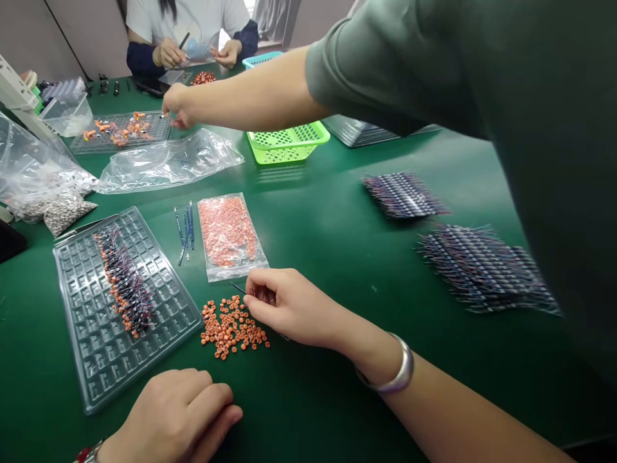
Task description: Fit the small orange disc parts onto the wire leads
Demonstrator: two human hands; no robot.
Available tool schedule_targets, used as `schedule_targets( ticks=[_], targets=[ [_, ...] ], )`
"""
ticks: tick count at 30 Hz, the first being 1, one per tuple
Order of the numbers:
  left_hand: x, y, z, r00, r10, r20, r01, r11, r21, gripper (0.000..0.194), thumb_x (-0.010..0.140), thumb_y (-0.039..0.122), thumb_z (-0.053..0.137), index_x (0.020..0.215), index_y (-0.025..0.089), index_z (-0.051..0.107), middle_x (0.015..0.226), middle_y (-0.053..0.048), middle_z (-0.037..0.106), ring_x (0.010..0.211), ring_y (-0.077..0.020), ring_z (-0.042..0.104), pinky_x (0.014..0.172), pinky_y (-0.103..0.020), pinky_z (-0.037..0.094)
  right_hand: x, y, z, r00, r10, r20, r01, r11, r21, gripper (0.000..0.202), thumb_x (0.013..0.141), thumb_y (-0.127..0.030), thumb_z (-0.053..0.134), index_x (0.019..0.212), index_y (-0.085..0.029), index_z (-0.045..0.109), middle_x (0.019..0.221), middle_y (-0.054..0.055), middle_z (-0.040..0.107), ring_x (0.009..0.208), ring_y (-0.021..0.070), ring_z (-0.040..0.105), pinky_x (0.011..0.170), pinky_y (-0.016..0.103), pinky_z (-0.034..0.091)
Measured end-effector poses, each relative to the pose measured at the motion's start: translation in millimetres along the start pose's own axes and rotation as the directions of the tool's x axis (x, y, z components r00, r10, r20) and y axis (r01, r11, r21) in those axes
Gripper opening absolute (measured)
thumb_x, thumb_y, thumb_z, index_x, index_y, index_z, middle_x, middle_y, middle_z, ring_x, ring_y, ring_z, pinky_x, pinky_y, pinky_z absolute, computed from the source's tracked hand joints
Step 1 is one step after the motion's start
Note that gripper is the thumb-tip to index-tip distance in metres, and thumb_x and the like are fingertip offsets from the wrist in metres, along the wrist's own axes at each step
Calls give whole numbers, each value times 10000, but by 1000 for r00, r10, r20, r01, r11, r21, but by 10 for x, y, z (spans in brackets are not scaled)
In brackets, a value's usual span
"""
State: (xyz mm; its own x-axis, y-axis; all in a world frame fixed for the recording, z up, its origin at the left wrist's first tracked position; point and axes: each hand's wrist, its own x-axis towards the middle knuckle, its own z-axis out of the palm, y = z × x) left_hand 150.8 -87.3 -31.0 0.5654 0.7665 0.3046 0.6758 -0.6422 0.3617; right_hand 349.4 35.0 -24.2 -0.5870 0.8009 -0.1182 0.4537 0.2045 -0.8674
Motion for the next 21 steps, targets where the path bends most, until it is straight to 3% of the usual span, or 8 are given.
schedule_targets(
  ticks=[21],
  targets=[
    [8,-19,2,1000,12,-16,-12,1000,-3,299,989,203,354,727,194,498,581,29,487,460,-135,414,427,-303,269,-9,-7,-7,998,-30,50,28,999,34,182,819,-269,530,664,-199,466,564,-42,441,506,110,384,463,221,314]
  ],
)
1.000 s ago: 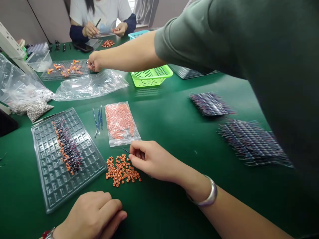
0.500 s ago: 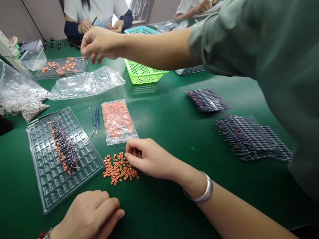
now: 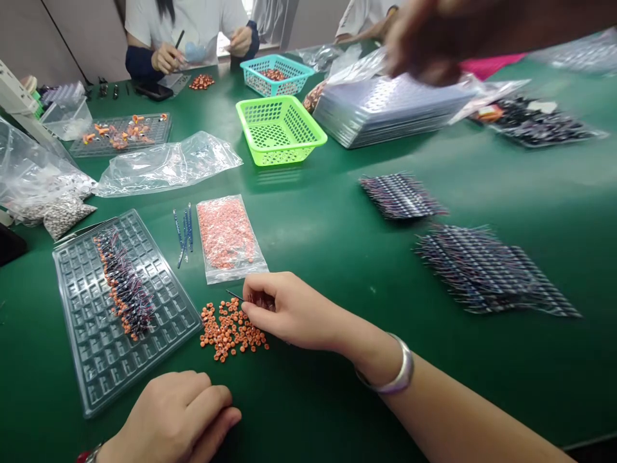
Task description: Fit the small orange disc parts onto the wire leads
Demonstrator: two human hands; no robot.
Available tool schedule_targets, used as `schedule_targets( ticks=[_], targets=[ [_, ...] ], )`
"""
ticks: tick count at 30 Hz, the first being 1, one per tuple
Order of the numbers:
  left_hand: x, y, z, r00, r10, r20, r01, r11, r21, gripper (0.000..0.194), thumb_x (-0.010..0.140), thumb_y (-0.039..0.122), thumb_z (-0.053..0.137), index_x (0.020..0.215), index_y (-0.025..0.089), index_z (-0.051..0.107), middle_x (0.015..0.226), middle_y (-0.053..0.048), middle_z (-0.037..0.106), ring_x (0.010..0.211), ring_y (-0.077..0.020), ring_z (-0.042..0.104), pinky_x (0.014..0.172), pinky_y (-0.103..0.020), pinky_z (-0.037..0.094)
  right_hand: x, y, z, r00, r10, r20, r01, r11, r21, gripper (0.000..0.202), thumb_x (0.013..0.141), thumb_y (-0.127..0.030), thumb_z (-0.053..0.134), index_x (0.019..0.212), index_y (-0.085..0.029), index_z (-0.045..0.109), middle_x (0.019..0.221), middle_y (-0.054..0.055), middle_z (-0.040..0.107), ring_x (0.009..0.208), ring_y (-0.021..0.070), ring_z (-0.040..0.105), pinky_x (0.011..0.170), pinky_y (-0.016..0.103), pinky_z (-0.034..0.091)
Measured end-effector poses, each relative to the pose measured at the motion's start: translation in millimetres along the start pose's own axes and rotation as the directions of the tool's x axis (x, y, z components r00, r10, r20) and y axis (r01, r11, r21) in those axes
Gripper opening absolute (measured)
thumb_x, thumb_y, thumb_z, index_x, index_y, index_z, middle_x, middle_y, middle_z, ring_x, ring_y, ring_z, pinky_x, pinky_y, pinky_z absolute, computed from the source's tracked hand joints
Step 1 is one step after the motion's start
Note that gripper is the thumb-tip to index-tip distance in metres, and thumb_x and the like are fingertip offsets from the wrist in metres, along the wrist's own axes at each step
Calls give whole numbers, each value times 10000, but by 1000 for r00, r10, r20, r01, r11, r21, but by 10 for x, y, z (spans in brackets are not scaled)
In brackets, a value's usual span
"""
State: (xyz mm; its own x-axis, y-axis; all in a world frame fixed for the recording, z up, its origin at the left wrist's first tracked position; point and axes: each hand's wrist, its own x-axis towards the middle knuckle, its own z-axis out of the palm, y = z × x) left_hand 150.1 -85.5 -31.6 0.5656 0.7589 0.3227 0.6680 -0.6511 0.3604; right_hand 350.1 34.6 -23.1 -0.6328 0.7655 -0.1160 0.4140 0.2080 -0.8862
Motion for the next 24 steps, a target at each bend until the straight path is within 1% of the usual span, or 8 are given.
schedule_targets(
  ticks=[5,9,15,24],
  targets=[
    [0,5,-4,1000,4,7,-4,1000,2,298,986,198,351,731,193,504,583,25,490,466,-138,429,429,-308,271,2,3,14,1000,-7,14,7,1000,4,176,825,-268,529,674,-195,475,579,-38,454,515,111,398,472,221,330],
    [9,-13,-10,1000,5,-1,-5,1000,3,302,989,202,351,732,192,511,581,25,488,466,-138,433,426,-307,278,11,-1,19,999,-17,-28,16,1000,-11,187,840,-287,522,681,-198,482,567,-43,444,506,115,387,469,228,314],
    [0,-18,2,1000,2,12,-2,1000,1,289,984,204,365,738,194,517,585,24,493,470,-144,440,424,-312,287,14,7,-7,998,19,-63,-18,1000,10,204,831,-319,537,675,-203,475,556,-52,417,497,114,380,454,222,307],
    [6,-9,5,1000,2,14,-2,1000,-15,267,973,185,381,750,190,527,583,24,491,465,-143,435,423,-308,291,14,22,-1,998,-8,-64,6,1000,-23,186,825,-269,533,666,-203,460,563,-48,426,505,114,373,458,222,311]
  ],
)
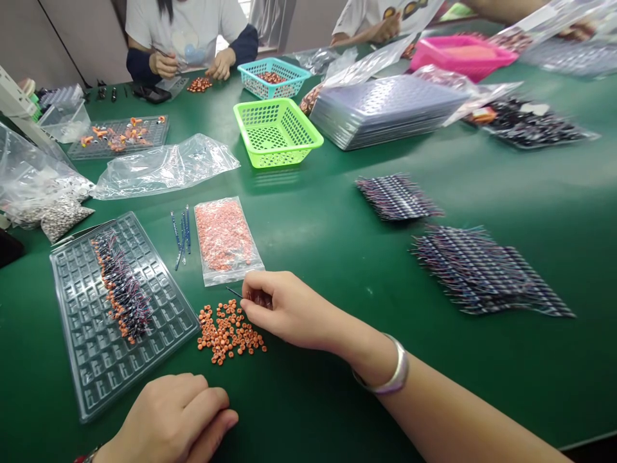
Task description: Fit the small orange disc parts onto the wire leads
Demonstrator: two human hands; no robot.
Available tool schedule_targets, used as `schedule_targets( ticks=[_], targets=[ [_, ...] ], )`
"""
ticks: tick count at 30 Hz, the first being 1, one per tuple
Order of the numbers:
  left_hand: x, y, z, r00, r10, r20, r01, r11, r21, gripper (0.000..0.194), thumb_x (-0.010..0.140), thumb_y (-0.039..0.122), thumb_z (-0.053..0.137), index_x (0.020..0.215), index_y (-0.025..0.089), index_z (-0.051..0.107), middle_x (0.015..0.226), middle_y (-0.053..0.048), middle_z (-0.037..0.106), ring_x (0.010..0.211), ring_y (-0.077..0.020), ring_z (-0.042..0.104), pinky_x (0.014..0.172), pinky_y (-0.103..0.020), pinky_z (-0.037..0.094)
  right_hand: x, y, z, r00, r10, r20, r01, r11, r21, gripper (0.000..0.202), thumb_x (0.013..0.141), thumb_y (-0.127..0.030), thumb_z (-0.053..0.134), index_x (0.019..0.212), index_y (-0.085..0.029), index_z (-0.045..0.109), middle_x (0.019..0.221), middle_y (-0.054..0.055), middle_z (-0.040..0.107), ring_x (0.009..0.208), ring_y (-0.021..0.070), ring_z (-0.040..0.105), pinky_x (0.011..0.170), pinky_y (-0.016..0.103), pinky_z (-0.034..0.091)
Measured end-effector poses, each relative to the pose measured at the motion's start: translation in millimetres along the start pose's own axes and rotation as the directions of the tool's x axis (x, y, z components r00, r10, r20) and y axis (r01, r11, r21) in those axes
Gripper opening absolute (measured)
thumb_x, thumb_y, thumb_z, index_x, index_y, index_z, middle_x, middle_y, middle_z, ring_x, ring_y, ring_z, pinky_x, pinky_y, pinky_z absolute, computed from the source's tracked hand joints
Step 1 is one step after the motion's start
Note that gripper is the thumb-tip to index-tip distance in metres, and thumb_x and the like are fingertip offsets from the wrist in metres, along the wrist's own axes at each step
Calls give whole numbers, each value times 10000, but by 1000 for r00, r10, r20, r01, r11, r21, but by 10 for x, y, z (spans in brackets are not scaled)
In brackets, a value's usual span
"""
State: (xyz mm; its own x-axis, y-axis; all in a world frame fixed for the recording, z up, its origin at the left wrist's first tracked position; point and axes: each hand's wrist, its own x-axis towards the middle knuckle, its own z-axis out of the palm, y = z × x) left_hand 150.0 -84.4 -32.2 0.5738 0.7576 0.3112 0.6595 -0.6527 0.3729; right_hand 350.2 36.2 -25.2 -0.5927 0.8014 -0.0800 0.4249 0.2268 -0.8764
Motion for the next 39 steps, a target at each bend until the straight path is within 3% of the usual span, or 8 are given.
schedule_targets(
  ticks=[8,39],
  targets=[
    [8,-9,-9,1000,0,-10,0,1000,6,288,983,198,361,748,191,527,582,22,497,461,-143,439,417,-310,295,-5,-9,-8,999,-1,40,1,1000,-1,180,812,-255,527,654,-208,454,567,-47,433,510,119,388,468,224,313],
    [-9,-8,29,1000,-13,5,13,1000,-8,282,975,195,376,728,192,509,583,23,483,463,-140,425,414,-309,276,-45,45,65,998,-11,-65,15,998,55,222,832,-305,546,654,-209,456,543,-44,438,479,113,374,447,227,319]
  ],
)
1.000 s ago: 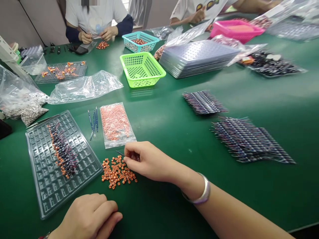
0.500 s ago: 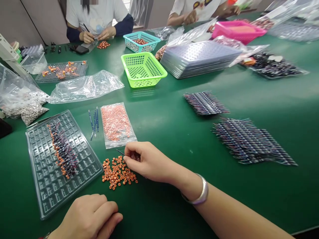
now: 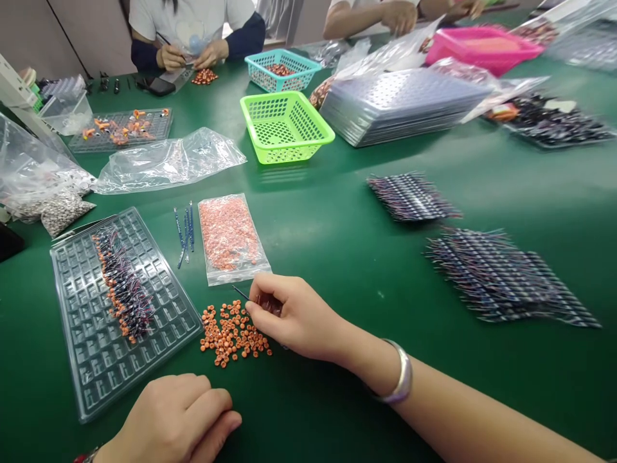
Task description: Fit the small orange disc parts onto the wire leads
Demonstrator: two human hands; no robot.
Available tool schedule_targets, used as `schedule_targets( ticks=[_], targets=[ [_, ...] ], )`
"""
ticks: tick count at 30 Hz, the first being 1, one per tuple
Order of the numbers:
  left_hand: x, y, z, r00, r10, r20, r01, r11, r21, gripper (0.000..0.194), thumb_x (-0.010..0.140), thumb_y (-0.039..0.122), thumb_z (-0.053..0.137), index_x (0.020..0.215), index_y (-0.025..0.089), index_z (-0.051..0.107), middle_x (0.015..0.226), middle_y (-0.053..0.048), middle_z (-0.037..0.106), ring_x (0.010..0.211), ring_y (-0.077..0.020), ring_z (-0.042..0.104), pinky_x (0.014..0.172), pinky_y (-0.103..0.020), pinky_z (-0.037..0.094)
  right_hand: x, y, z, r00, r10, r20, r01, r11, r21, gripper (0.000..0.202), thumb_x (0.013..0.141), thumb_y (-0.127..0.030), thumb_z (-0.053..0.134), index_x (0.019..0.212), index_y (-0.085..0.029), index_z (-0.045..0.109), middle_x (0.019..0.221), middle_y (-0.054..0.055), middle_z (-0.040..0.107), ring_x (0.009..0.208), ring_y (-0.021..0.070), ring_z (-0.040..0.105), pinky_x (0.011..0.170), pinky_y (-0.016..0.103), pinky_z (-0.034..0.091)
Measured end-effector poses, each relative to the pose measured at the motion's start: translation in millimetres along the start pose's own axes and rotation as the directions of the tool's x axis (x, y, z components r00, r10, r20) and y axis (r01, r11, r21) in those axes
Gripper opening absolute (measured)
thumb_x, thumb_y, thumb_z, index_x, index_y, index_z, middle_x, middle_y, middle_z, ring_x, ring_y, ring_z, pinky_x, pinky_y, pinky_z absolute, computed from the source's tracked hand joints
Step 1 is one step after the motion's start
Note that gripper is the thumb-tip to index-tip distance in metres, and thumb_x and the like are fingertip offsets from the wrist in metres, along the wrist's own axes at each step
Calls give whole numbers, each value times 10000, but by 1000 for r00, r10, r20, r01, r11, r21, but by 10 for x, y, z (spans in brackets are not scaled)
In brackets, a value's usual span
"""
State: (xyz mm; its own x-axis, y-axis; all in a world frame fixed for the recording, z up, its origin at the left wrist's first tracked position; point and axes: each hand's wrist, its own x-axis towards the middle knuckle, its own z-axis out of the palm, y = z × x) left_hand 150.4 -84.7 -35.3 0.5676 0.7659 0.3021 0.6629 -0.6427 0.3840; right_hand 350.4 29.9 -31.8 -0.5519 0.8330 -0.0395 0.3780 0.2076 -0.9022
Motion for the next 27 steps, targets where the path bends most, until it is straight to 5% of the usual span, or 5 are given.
schedule_targets(
  ticks=[27],
  targets=[
    [-5,0,10,1000,-1,0,1,1000,-4,271,965,191,404,719,187,515,587,22,469,463,-142,402,414,-311,259,-10,-4,12,999,-36,-12,35,998,-54,210,838,-253,523,643,-214,458,527,-52,430,454,111,379,430,219,310]
  ],
)
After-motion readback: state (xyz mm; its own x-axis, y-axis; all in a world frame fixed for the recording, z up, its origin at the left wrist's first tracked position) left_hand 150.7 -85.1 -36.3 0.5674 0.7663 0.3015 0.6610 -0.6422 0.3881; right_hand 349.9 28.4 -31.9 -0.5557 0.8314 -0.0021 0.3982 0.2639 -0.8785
